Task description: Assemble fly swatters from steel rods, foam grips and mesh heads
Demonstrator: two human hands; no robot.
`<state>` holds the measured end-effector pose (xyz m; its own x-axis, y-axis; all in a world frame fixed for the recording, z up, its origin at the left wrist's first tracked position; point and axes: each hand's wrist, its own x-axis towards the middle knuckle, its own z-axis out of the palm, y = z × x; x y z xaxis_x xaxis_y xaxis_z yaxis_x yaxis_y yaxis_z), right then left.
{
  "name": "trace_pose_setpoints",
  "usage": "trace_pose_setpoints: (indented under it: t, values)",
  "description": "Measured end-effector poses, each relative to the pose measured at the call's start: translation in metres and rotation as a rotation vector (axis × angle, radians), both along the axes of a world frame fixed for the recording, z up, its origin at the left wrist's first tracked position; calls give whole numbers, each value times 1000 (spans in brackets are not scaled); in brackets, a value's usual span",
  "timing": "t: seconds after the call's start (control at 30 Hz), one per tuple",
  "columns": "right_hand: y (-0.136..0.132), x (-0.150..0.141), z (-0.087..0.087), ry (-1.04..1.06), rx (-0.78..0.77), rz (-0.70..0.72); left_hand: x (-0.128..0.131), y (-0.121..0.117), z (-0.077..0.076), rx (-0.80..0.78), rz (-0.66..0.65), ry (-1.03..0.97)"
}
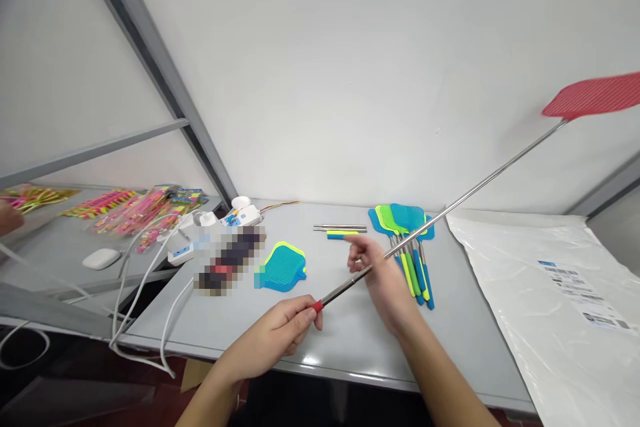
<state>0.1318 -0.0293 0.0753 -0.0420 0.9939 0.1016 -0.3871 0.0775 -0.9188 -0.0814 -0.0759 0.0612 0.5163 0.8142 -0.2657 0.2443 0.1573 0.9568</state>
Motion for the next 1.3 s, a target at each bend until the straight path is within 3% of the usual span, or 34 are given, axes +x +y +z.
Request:
trace_pose_setpoints:
  t: [0.1, 0.2, 0.33, 0.47, 0.53, 0.6, 0.7, 0.77, 0.87, 0.97, 1.03, 1.17, 1.23, 1.3]
  values:
    - [11, 18, 13, 208, -21, -105, -9, 3, -3, 4, 5, 23]
    - [6, 6, 12, 122, 49, -172, -11, 5, -3, -4, 13, 11]
    - [-18, -24, -4, -106, 99, 8, -10, 3, 1, -13, 10, -27]
    - [-16, -7, -1, -152, 49, 132, -25, 2, 5, -17, 6, 3]
    - [-2, 16, 8, 5, 17, 47, -36, 3, 6, -24, 5, 29]
    - [11, 32, 17, 153, 16, -135, -43, 5, 6, -36, 6, 49]
    - [12, 27, 18, 155, 79, -304, -43, 10, 5, -32, -2, 50]
    - [1, 5, 9, 29, 117, -244, -36, 12, 4, -17, -8, 36]
    - [-19, -22, -10, -140, 64, 59, -23, 12, 4, -2, -5, 21]
    - [-18, -12, -13, -156, 20, 141, -23, 12, 3, -16, 2, 31]
    - [-5, 12, -5, -26, -7, 45, -31, 12, 3, -35, 7, 45]
    - [16, 38, 13, 145, 30, -331, -42, 15, 1, -67, 18, 20]
    - [11, 25, 12, 94, 75, -358, -39, 17, 0, -78, 11, -33]
    - [-2, 3, 3, -38, 79, -236, -31, 18, -1, -86, 3, -90]
